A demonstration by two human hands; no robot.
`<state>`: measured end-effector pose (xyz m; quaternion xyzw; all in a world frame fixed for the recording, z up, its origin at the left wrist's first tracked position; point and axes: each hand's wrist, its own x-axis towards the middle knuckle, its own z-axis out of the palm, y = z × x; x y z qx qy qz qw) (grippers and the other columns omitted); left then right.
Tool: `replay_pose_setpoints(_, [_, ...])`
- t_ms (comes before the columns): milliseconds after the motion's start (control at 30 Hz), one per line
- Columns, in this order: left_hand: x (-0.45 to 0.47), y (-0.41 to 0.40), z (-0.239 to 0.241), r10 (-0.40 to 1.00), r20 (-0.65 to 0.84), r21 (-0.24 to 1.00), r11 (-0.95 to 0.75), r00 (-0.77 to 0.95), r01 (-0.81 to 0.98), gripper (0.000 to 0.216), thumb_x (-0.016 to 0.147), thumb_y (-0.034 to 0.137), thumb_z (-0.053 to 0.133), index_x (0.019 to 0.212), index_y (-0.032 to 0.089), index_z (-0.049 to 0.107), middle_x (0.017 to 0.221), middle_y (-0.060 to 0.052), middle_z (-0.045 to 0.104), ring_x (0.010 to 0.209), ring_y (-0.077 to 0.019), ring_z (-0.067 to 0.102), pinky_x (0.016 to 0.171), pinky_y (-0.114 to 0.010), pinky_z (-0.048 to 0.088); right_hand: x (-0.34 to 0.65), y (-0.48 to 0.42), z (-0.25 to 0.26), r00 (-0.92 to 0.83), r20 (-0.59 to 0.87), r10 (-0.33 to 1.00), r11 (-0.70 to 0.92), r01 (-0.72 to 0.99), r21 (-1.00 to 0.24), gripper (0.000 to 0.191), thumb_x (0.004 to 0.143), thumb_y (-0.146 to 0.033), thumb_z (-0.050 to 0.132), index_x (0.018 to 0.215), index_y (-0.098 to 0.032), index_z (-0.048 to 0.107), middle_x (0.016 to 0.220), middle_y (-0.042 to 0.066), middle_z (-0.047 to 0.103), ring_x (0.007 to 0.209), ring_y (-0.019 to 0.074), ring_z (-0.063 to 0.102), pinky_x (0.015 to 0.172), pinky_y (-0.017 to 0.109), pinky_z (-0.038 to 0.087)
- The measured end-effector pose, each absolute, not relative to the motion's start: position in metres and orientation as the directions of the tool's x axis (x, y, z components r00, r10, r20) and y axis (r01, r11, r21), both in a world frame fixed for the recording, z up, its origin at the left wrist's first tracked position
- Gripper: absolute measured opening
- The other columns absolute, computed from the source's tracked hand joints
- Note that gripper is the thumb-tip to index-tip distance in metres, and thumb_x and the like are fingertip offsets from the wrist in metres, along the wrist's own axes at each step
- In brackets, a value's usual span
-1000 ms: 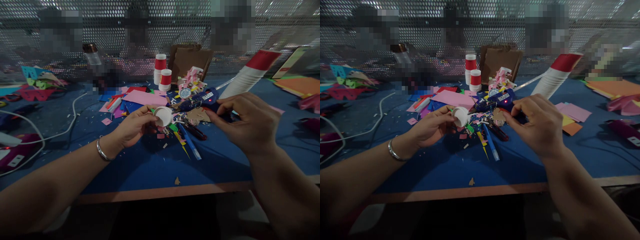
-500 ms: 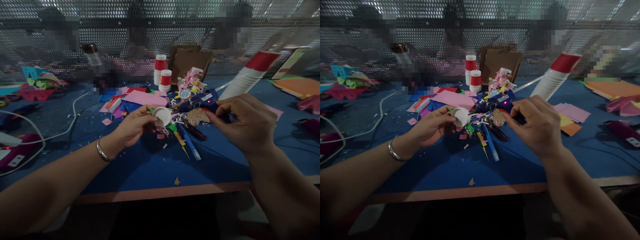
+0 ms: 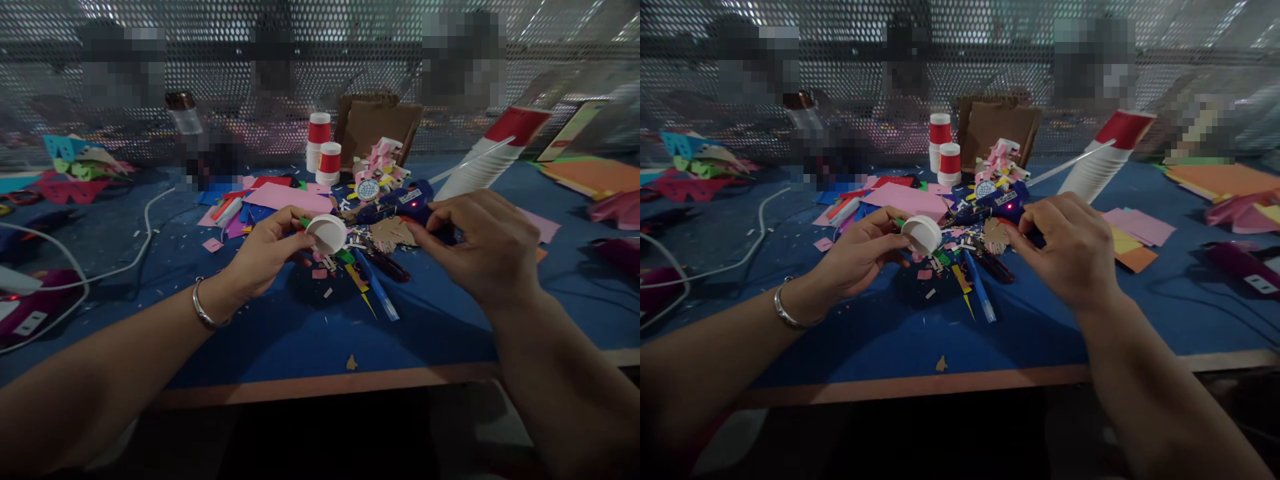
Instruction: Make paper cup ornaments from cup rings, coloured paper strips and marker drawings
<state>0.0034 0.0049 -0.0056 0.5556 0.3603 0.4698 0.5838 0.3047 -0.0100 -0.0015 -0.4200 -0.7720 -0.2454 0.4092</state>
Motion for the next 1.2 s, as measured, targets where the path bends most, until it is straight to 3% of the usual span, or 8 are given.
replay_pose_setpoints(233, [0.004, 0.007, -0.004, 0.924, 0.040, 0.962, 0.068, 0.380, -0.266, 0.024, 0.076, 0.014, 0.077, 0.099, 0.018, 0.071, 0.082, 0.000, 0.073, 0.069, -0.0155, 0.073, 0.058, -0.025, 0.060, 0.321, 0.002, -0.007, -0.177, 0.817, 0.548, 0.360, 0.932, -0.040, 0.023, 0.086, -0.040, 0.075, 0.076, -0.024, 0.061, 0.076, 0.004, 0.071, 0.074, 0.0239, 0.065, 0.070, 0.036, 0.047])
replay_pose_setpoints(367, [0.000, 0.013, -0.006, 0.936, -0.053, 0.942, 0.163, 0.348, -0.293, 0.016, 0.079, 0.015, 0.074, 0.093, 0.017, 0.068, 0.077, -0.002, 0.073, 0.063, -0.0142, 0.071, 0.054, -0.022, 0.055, 0.329, 0.006, -0.003, 0.066, 0.712, 0.699, 0.116, 0.972, -0.205, 0.025, 0.073, -0.033, 0.083, 0.074, -0.024, 0.060, 0.071, 0.002, 0.066, 0.071, 0.0222, 0.063, 0.072, 0.035, 0.042])
replay_pose_setpoints(467, [-0.002, 0.016, -0.006, 0.941, -0.089, 0.933, 0.194, 0.328, -0.302, 0.015, 0.079, 0.015, 0.072, 0.091, 0.017, 0.065, 0.079, -0.002, 0.072, 0.063, -0.0131, 0.069, 0.052, -0.021, 0.051, 0.334, 0.010, 0.002, 0.243, 0.559, 0.793, -0.097, 0.956, -0.278, 0.028, 0.073, -0.031, 0.086, 0.073, -0.024, 0.059, 0.067, -0.001, 0.060, 0.067, 0.0198, 0.058, 0.072, 0.035, 0.039])
replay_pose_setpoints(633, [-0.005, 0.017, -0.004, 0.957, -0.098, 0.924, 0.190, 0.274, -0.332, 0.012, 0.083, 0.021, 0.071, 0.090, 0.020, 0.062, 0.076, 0.000, 0.066, 0.062, -0.0124, 0.066, 0.053, -0.021, 0.049, 0.348, 0.020, 0.000, 0.306, 0.327, 0.894, -0.280, 0.952, -0.127, 0.030, 0.083, -0.036, 0.084, 0.076, -0.025, 0.057, 0.071, -0.001, 0.060, 0.072, 0.0212, 0.059, 0.073, 0.035, 0.039])
replay_pose_setpoints(867, [-0.004, 0.014, 0.000, 0.974, -0.108, 0.912, 0.176, 0.199, -0.370, 0.016, 0.081, 0.024, 0.074, 0.091, 0.021, 0.061, 0.076, 0.002, 0.066, 0.063, -0.0130, 0.067, 0.052, -0.021, 0.047, 0.355, 0.022, -0.011, 0.258, 0.204, 0.944, -0.266, 0.964, 0.013, 0.032, 0.091, -0.049, 0.078, 0.081, -0.025, 0.059, 0.079, 0.006, 0.067, 0.073, 0.0228, 0.053, 0.068, 0.036, 0.036])
replay_pose_setpoints(1033, [-0.005, 0.016, 0.002, 0.983, -0.071, 0.914, 0.132, 0.171, -0.383, 0.017, 0.080, 0.024, 0.074, 0.085, 0.021, 0.058, 0.074, 0.002, 0.065, 0.060, -0.0115, 0.067, 0.052, -0.021, 0.045, 0.330, 0.008, 0.002, 0.346, 0.224, 0.911, -0.381, 0.914, 0.136, 0.033, 0.098, -0.057, 0.069, 0.094, -0.024, 0.067, 0.099, 0.017, 0.077, 0.082, 0.0300, 0.059, 0.066, 0.040, 0.031])
replay_pose_setpoints(1100, [-0.006, 0.018, 0.002, 0.988, -0.070, 0.913, 0.119, 0.136, -0.391, 0.018, 0.079, 0.025, 0.075, 0.084, 0.021, 0.058, 0.073, 0.003, 0.065, 0.060, -0.0111, 0.067, 0.052, -0.020, 0.044, 0.310, 0.002, 0.008, 0.273, 0.312, 0.910, -0.291, 0.957, 0.013, 0.022, 0.099, -0.044, 0.072, 0.098, -0.022, 0.070, 0.095, 0.015, 0.078, 0.082, 0.0280, 0.063, 0.068, 0.038, 0.033])
replay_pose_setpoints(1200, [-0.008, 0.020, 0.000, 0.992, -0.086, 0.907, 0.116, 0.090, -0.405, 0.018, 0.078, 0.025, 0.074, 0.088, 0.021, 0.059, 0.075, 0.003, 0.066, 0.061, -0.0112, 0.069, 0.051, -0.020, 0.044, 0.276, -0.005, 0.013, -0.055, 0.288, 0.956, 0.122, 0.968, -0.220, 0.012, 0.096, -0.032, 0.073, 0.092, -0.020, 0.072, 0.086, 0.008, 0.076, 0.077, 0.0212, 0.066, 0.072, 0.033, 0.042])
